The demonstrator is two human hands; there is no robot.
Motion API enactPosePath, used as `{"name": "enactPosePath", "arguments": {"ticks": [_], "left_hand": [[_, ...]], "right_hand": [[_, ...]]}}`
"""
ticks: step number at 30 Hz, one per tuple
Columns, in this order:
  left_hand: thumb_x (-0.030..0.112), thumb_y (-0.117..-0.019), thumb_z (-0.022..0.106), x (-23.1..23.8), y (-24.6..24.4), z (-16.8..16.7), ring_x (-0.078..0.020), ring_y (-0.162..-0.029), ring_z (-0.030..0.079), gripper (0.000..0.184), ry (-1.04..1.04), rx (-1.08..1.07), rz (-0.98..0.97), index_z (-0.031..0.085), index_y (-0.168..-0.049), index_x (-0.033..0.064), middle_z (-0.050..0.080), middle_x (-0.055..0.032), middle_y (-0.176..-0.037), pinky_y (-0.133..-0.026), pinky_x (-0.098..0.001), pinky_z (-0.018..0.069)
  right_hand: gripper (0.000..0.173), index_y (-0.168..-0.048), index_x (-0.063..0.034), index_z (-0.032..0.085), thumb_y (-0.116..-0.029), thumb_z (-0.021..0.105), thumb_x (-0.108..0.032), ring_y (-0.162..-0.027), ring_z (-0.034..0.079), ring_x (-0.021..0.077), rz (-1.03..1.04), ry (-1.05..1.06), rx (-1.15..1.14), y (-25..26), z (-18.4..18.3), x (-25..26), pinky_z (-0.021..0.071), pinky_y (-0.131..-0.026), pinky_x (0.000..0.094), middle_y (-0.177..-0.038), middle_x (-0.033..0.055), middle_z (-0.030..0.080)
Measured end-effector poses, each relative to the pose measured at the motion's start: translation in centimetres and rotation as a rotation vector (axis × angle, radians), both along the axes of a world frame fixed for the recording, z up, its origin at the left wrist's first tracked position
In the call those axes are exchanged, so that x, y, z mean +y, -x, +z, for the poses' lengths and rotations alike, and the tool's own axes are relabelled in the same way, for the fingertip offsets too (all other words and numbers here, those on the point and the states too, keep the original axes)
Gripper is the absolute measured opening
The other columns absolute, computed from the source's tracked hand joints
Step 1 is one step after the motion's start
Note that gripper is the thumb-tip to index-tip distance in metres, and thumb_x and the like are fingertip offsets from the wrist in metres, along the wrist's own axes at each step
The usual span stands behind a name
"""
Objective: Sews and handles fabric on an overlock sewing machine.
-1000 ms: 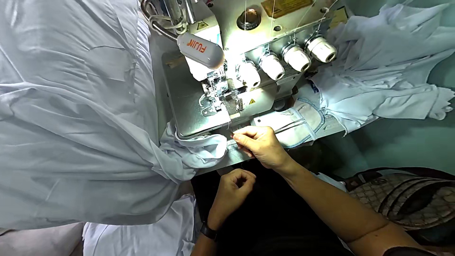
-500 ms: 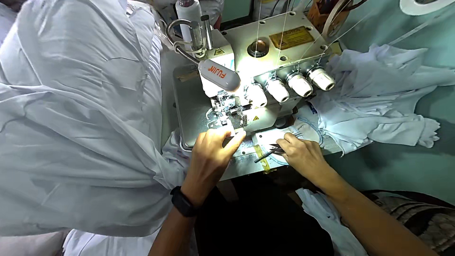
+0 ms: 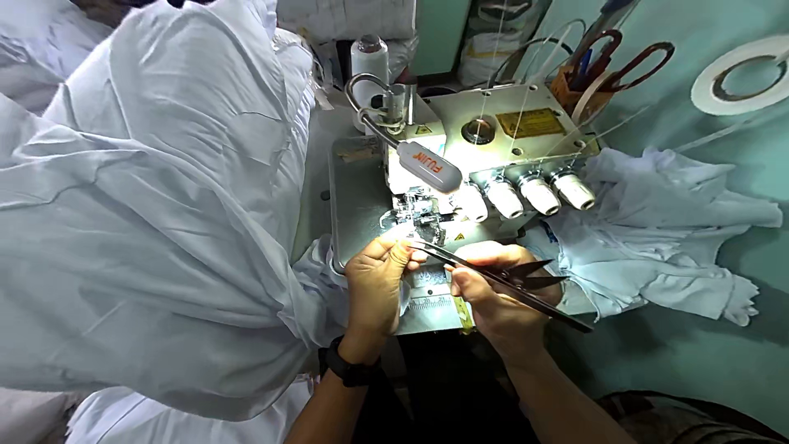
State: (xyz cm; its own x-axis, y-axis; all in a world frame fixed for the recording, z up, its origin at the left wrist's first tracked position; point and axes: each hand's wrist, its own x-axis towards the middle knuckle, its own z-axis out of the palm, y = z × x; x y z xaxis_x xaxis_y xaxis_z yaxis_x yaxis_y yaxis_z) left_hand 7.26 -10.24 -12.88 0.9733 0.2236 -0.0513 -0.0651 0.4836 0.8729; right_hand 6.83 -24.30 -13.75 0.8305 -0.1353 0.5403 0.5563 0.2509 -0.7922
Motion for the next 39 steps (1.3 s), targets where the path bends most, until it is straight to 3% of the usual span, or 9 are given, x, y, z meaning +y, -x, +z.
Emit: {"name": "enactPosePath", "arguments": {"ticks": [4, 16, 18, 20, 22, 24, 26, 32, 39], "left_hand": [[-0.010, -0.0969, 0.057, 0.0, 0.0, 0.4, -0.0125, -0.069, 0.070, 0.015, 0.079, 0.046, -0.018, 0.070, -0.101, -0.0027, 0.073, -0.0094, -0.079, -0.070, -0.0263, 0.0619], [-0.010, -0.0967, 0.057, -0.3, 0.0, 0.6, -0.0121, -0.067, 0.070, 0.017, 0.174, 0.016, 0.025, 0.072, -0.098, -0.0010, 0.072, -0.0089, -0.077, -0.069, -0.0265, 0.0620], [-0.008, -0.0956, 0.060, -0.2, -0.2, 0.0, -0.0093, -0.070, 0.070, 0.016, 0.007, -0.106, 0.093, 0.073, -0.101, 0.0007, 0.073, -0.0048, -0.080, -0.071, -0.0252, 0.0613], [0.004, -0.0974, 0.065, 0.8, -0.8, -0.7, -0.0041, -0.098, 0.070, 0.016, -0.372, -0.351, 0.209, 0.072, -0.111, 0.0024, 0.075, 0.0021, -0.107, -0.088, -0.0242, 0.0584], [0.019, -0.1036, 0.059, 2.4, -2.1, -0.3, -0.0170, -0.132, 0.058, 0.028, -0.748, -0.509, 0.304, 0.071, -0.117, -0.0030, 0.061, -0.0135, -0.141, -0.108, -0.0333, 0.0498], [0.018, -0.1049, 0.054, 3.3, -3.4, 0.1, -0.0253, -0.139, 0.052, 0.033, -0.941, -0.483, 0.326, 0.068, -0.123, -0.0046, 0.050, -0.0240, -0.150, -0.113, -0.0362, 0.0454], [0.017, -0.1040, 0.056, 3.3, -4.1, 0.1, -0.0227, -0.135, 0.054, 0.031, -0.969, -0.403, 0.316, 0.068, -0.125, -0.0031, 0.052, -0.0229, -0.148, -0.107, -0.0316, 0.0482], [0.008, -0.0968, 0.061, 3.2, -3.8, -0.7, -0.0172, -0.120, 0.063, 0.017, -0.995, -0.438, 0.357, 0.072, -0.104, -0.0024, 0.064, -0.0181, -0.131, -0.099, -0.0273, 0.0523], [0.004, -0.0946, 0.062, 3.1, -3.8, -0.9, -0.0145, -0.113, 0.066, 0.013, -0.959, -0.468, 0.364, 0.073, -0.096, -0.0022, 0.069, -0.0149, -0.118, -0.095, -0.0250, 0.0541]], "right_hand": [[0.021, -0.091, -0.0075, 0.072, -0.0768, 0.077, 0.007, -0.064, 0.066, 0.0073, -0.034, -0.126, 0.052, -1.2, -0.4, 1.9, 0.0583, -0.057, 0.0227, -0.083, 0.0037, 0.074], [0.016, -0.093, -0.0073, 0.073, -0.0820, 0.076, 0.004, -0.068, 0.069, 0.0079, -0.067, -0.034, -0.044, -1.4, -1.2, 2.3, 0.0608, -0.062, 0.0239, -0.085, 0.0028, 0.074], [0.013, -0.094, -0.0067, 0.072, -0.0855, 0.075, 0.002, -0.071, 0.070, 0.0084, -0.105, 0.063, -0.096, -1.2, -0.9, 2.4, 0.0620, -0.065, 0.0241, -0.086, 0.0028, 0.074], [0.010, -0.092, -0.0069, 0.065, -0.0865, 0.072, -0.002, -0.074, 0.069, 0.0033, -0.244, 0.256, -0.140, -1.2, -0.7, 2.6, 0.0599, -0.067, 0.0183, -0.083, 0.0002, 0.072], [0.010, -0.086, -0.0058, 0.059, -0.0847, 0.069, -0.006, -0.071, 0.063, -0.0017, -0.394, 0.431, -0.152, -1.6, -0.9, 2.8, 0.0540, -0.065, 0.0135, -0.076, -0.0013, 0.067], [0.012, -0.081, -0.0054, 0.058, -0.0833, 0.069, -0.009, -0.068, 0.060, -0.0027, -0.476, 0.491, -0.124, -1.9, -1.2, 3.0, 0.0508, -0.064, 0.0126, -0.071, -0.0019, 0.062], [0.011, -0.079, -0.0045, 0.059, -0.0808, 0.069, -0.007, -0.067, 0.060, -0.0025, -0.514, 0.494, -0.108, -2.2, -1.3, 3.4, 0.0507, -0.063, 0.0123, -0.070, -0.0011, 0.063], [0.009, -0.079, -0.0056, 0.060, -0.0800, 0.070, -0.005, -0.062, 0.057, -0.0038, -0.508, 0.504, -0.049, -2.3, -0.9, 4.2, 0.0480, -0.059, 0.0113, -0.068, -0.0034, 0.060], [0.009, -0.077, -0.0054, 0.061, -0.0811, 0.069, -0.005, -0.058, 0.051, -0.0043, -0.529, 0.560, -0.042, -2.4, -0.7, 4.4, 0.0428, -0.055, 0.0101, -0.064, -0.0040, 0.056]]}}
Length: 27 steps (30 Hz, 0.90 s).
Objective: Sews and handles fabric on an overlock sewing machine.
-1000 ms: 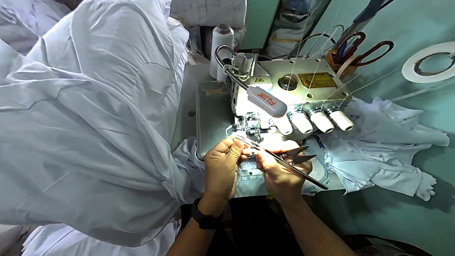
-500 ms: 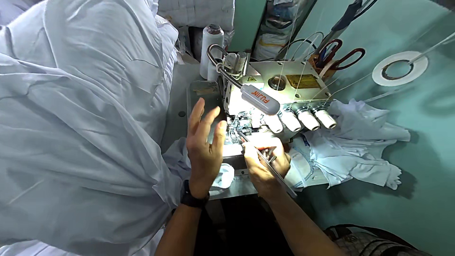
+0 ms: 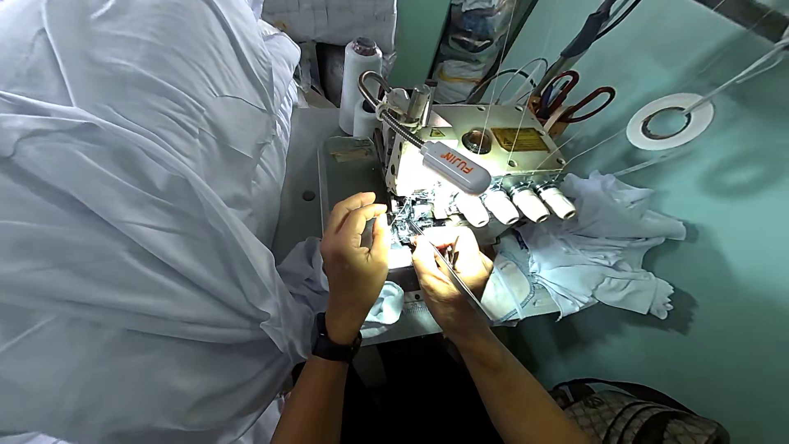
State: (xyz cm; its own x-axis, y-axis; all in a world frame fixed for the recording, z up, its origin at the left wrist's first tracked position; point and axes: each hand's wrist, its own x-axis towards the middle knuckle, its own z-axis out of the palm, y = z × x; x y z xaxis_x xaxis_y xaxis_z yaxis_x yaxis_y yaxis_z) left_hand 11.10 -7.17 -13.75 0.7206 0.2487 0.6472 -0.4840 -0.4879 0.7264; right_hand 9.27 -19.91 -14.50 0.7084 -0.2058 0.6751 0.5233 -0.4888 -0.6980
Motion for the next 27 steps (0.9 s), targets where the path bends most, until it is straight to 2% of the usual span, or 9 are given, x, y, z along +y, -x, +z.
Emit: {"name": "enactPosePath", "arguments": {"ticks": [8, 19, 22, 27], "left_hand": [[0.002, -0.0930, 0.062, 0.01, 0.02, 0.05, -0.0162, -0.109, 0.069, 0.011, -0.005, -0.021, 0.002, 0.073, -0.093, -0.0025, 0.072, -0.0146, -0.110, -0.095, -0.0265, 0.0553], [0.000, -0.0924, 0.062, -0.04, 0.02, 0.05, -0.0143, -0.106, 0.069, 0.010, 0.023, -0.035, -0.006, 0.072, -0.093, -0.0034, 0.072, -0.0139, -0.108, -0.092, -0.0244, 0.0561], [0.000, -0.0922, 0.062, -0.07, 0.02, 0.03, -0.0145, -0.106, 0.069, 0.011, 0.025, -0.037, -0.002, 0.072, -0.093, -0.0035, 0.072, -0.0138, -0.108, -0.093, -0.0248, 0.0562], [0.001, -0.0927, 0.062, -0.07, 0.01, 0.00, -0.0150, -0.106, 0.070, 0.011, 0.026, -0.046, -0.004, 0.072, -0.093, -0.0037, 0.072, -0.0143, -0.107, -0.093, -0.0254, 0.0562]], "right_hand": [[0.009, -0.077, -0.0061, 0.061, -0.0810, 0.069, -0.005, -0.059, 0.053, -0.0036, 0.006, 0.012, 0.014, 0.02, 0.16, -0.02, 0.0445, -0.056, 0.0111, -0.065, -0.0040, 0.058], [0.009, -0.078, -0.0059, 0.062, -0.0804, 0.070, -0.004, -0.059, 0.053, -0.0040, -0.011, 0.008, 0.014, -0.04, 0.10, 0.23, 0.0437, -0.055, 0.0107, -0.066, -0.0042, 0.057], [0.009, -0.079, -0.0057, 0.062, -0.0814, 0.071, -0.005, -0.060, 0.055, -0.0036, -0.021, 0.020, 0.025, -0.03, 0.14, 0.33, 0.0462, -0.056, 0.0111, -0.066, -0.0039, 0.058], [0.008, -0.077, -0.0058, 0.063, -0.0796, 0.071, -0.007, -0.059, 0.054, -0.0041, -0.029, 0.055, -0.035, -0.08, 0.10, 0.15, 0.0445, -0.055, 0.0109, -0.066, -0.0036, 0.059]]}}
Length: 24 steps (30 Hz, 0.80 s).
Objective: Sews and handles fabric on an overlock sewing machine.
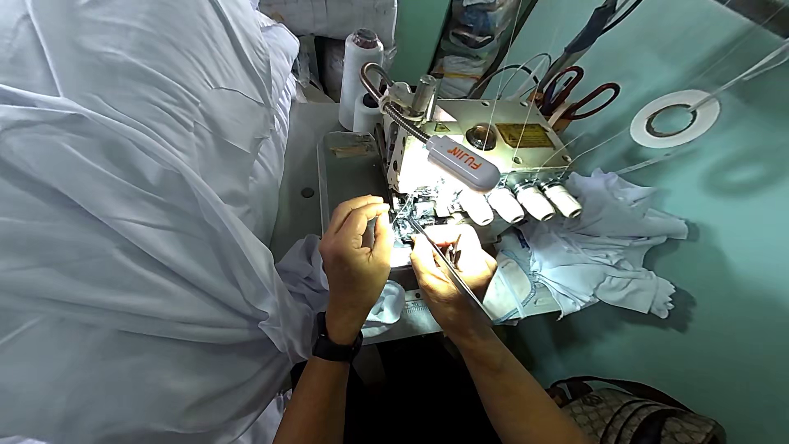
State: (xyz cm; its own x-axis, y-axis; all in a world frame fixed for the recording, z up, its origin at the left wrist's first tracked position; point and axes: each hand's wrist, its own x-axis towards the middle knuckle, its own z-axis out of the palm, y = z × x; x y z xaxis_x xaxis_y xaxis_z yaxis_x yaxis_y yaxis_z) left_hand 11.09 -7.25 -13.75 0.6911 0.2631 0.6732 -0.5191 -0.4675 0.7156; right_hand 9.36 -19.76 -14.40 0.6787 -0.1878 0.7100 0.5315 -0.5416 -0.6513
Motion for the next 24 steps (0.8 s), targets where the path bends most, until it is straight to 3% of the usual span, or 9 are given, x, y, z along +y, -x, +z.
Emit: {"name": "enactPosePath", "arguments": {"ticks": [5, 7, 9, 10, 12, 15, 18, 21, 24], "left_hand": [[0.001, -0.0922, 0.063, 0.0, 0.0, -0.1, -0.0150, -0.106, 0.070, 0.010, 0.001, -0.004, -0.003, 0.072, -0.092, -0.0037, 0.072, -0.0137, -0.107, -0.093, -0.0255, 0.0565], [0.001, -0.0930, 0.063, 0.0, 0.1, 0.0, -0.0149, -0.106, 0.069, 0.010, 0.002, 0.008, -0.009, 0.072, -0.093, -0.0034, 0.072, -0.0134, -0.107, -0.093, -0.0260, 0.0563], [0.001, -0.0934, 0.063, 0.0, 0.1, 0.1, -0.0138, -0.106, 0.069, 0.010, 0.002, 0.015, -0.017, 0.072, -0.093, -0.0031, 0.072, -0.0131, -0.108, -0.092, -0.0250, 0.0562], [0.001, -0.0933, 0.063, 0.0, 0.1, 0.1, -0.0132, -0.105, 0.069, 0.010, 0.000, 0.018, -0.019, 0.072, -0.093, -0.0029, 0.072, -0.0128, -0.108, -0.091, -0.0244, 0.0562], [0.001, -0.0918, 0.064, 0.1, 0.1, 0.2, -0.0129, -0.103, 0.069, 0.010, -0.033, 0.036, -0.015, 0.073, -0.094, -0.0020, 0.072, -0.0121, -0.108, -0.090, -0.0243, 0.0564], [0.003, -0.0817, 0.071, 0.0, 0.1, 0.5, -0.0234, -0.107, 0.067, 0.032, -0.164, 0.142, -0.017, 0.070, -0.113, -0.0019, 0.070, -0.0146, -0.114, -0.094, -0.0387, 0.0544], [0.005, -0.0753, 0.071, -0.3, -0.2, 0.2, -0.0263, -0.101, 0.068, 0.050, -0.283, 0.198, 0.011, 0.063, -0.124, -0.0026, 0.072, -0.0127, -0.106, -0.095, -0.0491, 0.0503], [0.005, -0.0777, 0.068, -0.3, -0.2, 0.1, -0.0201, -0.090, 0.067, 0.046, -0.294, 0.191, 0.016, 0.063, -0.123, -0.0016, 0.070, -0.0062, -0.092, -0.099, -0.0515, 0.0482], [0.004, -0.0799, 0.067, -0.2, 0.0, 0.1, -0.0161, -0.087, 0.066, 0.039, -0.276, 0.169, -0.002, 0.065, -0.118, -0.0002, 0.068, -0.0031, -0.087, -0.103, -0.0513, 0.0469]], "right_hand": [[0.007, -0.082, -0.0053, 0.065, -0.0804, 0.072, -0.006, -0.061, 0.056, -0.0037, 0.006, -0.012, 0.040, 0.1, 0.1, -0.1, 0.0469, -0.056, 0.0113, -0.068, -0.0033, 0.061], [0.011, -0.087, -0.0069, 0.065, -0.0797, 0.073, -0.004, -0.065, 0.057, -0.0038, 0.096, -0.082, 0.063, 0.5, 0.6, -0.7, 0.0485, -0.059, 0.0116, -0.074, -0.0049, 0.063], [0.020, -0.094, -0.0112, 0.065, -0.0800, 0.074, 0.000, -0.075, 0.064, -0.0002, 0.281, -0.263, 0.063, 1.1, 0.7, -2.0, 0.0557, -0.068, 0.0161, -0.086, -0.0052, 0.068], [0.022, -0.094, -0.0122, 0.069, -0.0789, 0.075, 0.003, -0.074, 0.065, 0.0020, 0.325, -0.393, 0.078, 1.4, 0.5, -2.8, 0.0570, -0.067, 0.0184, -0.086, -0.0038, 0.071], [0.020, -0.086, -0.0076, 0.069, -0.0769, 0.071, 0.010, -0.056, 0.060, 0.0054, 0.267, -0.679, 0.148, 1.6, 0.4, -3.8, 0.0514, -0.049, 0.0198, -0.074, 0.0018, 0.068], [0.015, -0.084, -0.0029, 0.060, -0.0923, 0.056, 0.009, -0.045, 0.056, 0.0070, 0.136, -0.968, 0.298, 0.9, 0.4, -4.1, 0.0466, -0.041, 0.0180, -0.061, 0.0058, 0.063], [0.016, -0.087, 0.0002, 0.063, -0.1007, 0.054, 0.002, -0.045, 0.053, 0.0067, 0.142, -1.149, 0.472, -0.3, 0.5, -3.1, 0.0452, -0.040, 0.0176, -0.063, 0.0069, 0.062], [0.019, -0.090, -0.0011, 0.063, -0.1047, 0.052, -0.006, -0.044, 0.052, 0.0059, 0.235, -1.213, 0.581, -0.7, 0.8, -2.0, 0.0453, -0.041, 0.0168, -0.068, 0.0066, 0.064], [0.020, -0.096, 0.0014, 0.066, -0.1058, 0.054, -0.010, -0.044, 0.051, 0.0053, 0.267, -1.204, 0.630, -0.6, 1.1, -1.4, 0.0439, -0.040, 0.0164, -0.072, 0.0079, 0.066]]}}
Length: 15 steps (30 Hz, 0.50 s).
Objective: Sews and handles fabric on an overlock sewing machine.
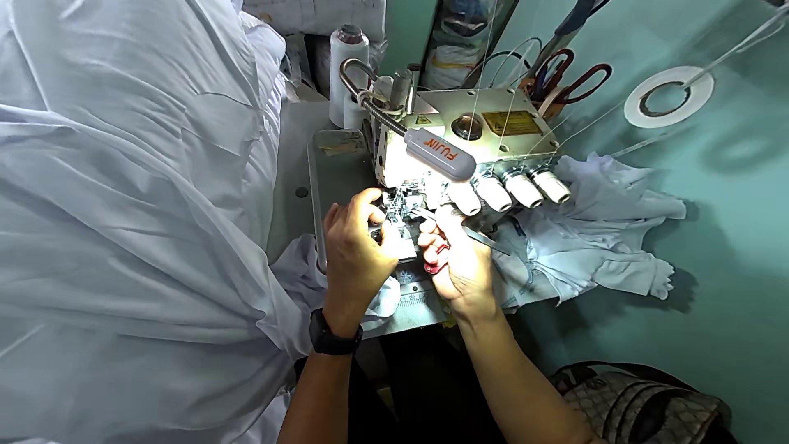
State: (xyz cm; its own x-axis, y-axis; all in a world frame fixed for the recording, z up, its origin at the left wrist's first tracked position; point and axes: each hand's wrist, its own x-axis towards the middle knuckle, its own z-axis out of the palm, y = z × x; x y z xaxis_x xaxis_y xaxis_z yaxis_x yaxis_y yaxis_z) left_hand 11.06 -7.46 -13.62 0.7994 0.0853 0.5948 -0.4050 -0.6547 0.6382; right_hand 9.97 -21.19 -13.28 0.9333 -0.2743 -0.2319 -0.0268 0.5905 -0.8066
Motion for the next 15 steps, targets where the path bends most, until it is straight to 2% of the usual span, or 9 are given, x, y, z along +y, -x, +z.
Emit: {"name": "enactPosePath", "arguments": {"ticks": [4, 7, 9, 11, 13, 15], "left_hand": [[0.006, -0.0869, 0.061, 0.0, 0.0, -0.2, -0.0143, -0.084, 0.066, 0.029, 0.022, -0.043, -0.010, 0.068, -0.114, -0.0004, 0.069, -0.0029, -0.085, -0.099, -0.0443, 0.0485], [0.006, -0.0948, 0.056, 0.1, 0.1, -0.2, -0.0142, -0.089, 0.067, 0.026, 0.045, -0.045, -0.046, 0.068, -0.117, 0.0000, 0.071, -0.0040, -0.091, -0.105, -0.0452, 0.0463], [0.005, -0.0965, 0.054, 0.2, 0.2, -0.2, -0.0130, -0.095, 0.069, 0.026, 0.078, -0.045, -0.080, 0.068, -0.119, 0.0005, 0.074, -0.0036, -0.095, -0.108, -0.0448, 0.0440], [0.005, -0.0968, 0.052, 0.4, 0.2, -0.1, -0.0121, -0.099, 0.069, 0.028, 0.114, -0.035, -0.108, 0.067, -0.121, 0.0008, 0.075, -0.0030, -0.099, -0.108, -0.0427, 0.0458], [0.005, -0.0968, 0.053, 0.6, 0.2, -0.1, -0.0134, -0.100, 0.068, 0.028, 0.148, -0.058, -0.128, 0.065, -0.121, -0.0002, 0.074, -0.0047, -0.103, -0.096, -0.0361, 0.0513], [0.005, -0.0969, 0.055, 0.9, 0.5, -0.3, -0.0141, -0.103, 0.068, 0.027, 0.192, -0.117, -0.159, 0.063, -0.121, -0.0039, 0.072, -0.0090, -0.107, -0.093, -0.0323, 0.0557]], "right_hand": [[0.018, -0.097, 0.0022, 0.067, -0.1048, 0.055, -0.009, -0.044, 0.050, 0.0045, 0.019, -0.023, 0.044, -0.1, 0.4, 0.1, 0.0425, -0.039, 0.0158, -0.072, 0.0079, 0.066], [0.020, -0.090, 0.0011, 0.067, -0.1035, 0.053, -0.005, -0.044, 0.051, 0.0048, 0.022, -0.040, 0.036, -0.1, 0.4, -0.1, 0.0434, -0.040, 0.0164, -0.069, 0.0070, 0.065], [0.019, -0.086, -0.0005, 0.065, -0.1018, 0.055, -0.003, -0.044, 0.053, 0.0066, -0.016, 0.001, -0.016, 0.2, 0.1, -0.4, 0.0457, -0.041, 0.0182, -0.066, 0.0071, 0.065], [0.014, -0.086, -0.0013, 0.067, -0.0971, 0.059, 0.002, -0.045, 0.056, 0.0090, -0.102, 0.181, -0.141, 0.9, -0.5, -1.4, 0.0478, -0.042, 0.0214, -0.064, 0.0076, 0.066], [0.012, -0.088, -0.0061, 0.066, -0.0896, 0.065, 0.006, -0.050, 0.063, 0.0082, -0.201, 0.523, -0.372, 2.0, -1.5, -3.4, 0.0537, -0.046, 0.0224, -0.067, 0.0035, 0.071], [0.012, -0.093, -0.0072, 0.066, -0.0864, 0.069, 0.002, -0.065, 0.069, 0.0039, -0.229, 0.944, -0.552, 3.2, -2.3, -6.2, 0.0595, -0.059, 0.0201, -0.079, -0.0016, 0.073]]}}
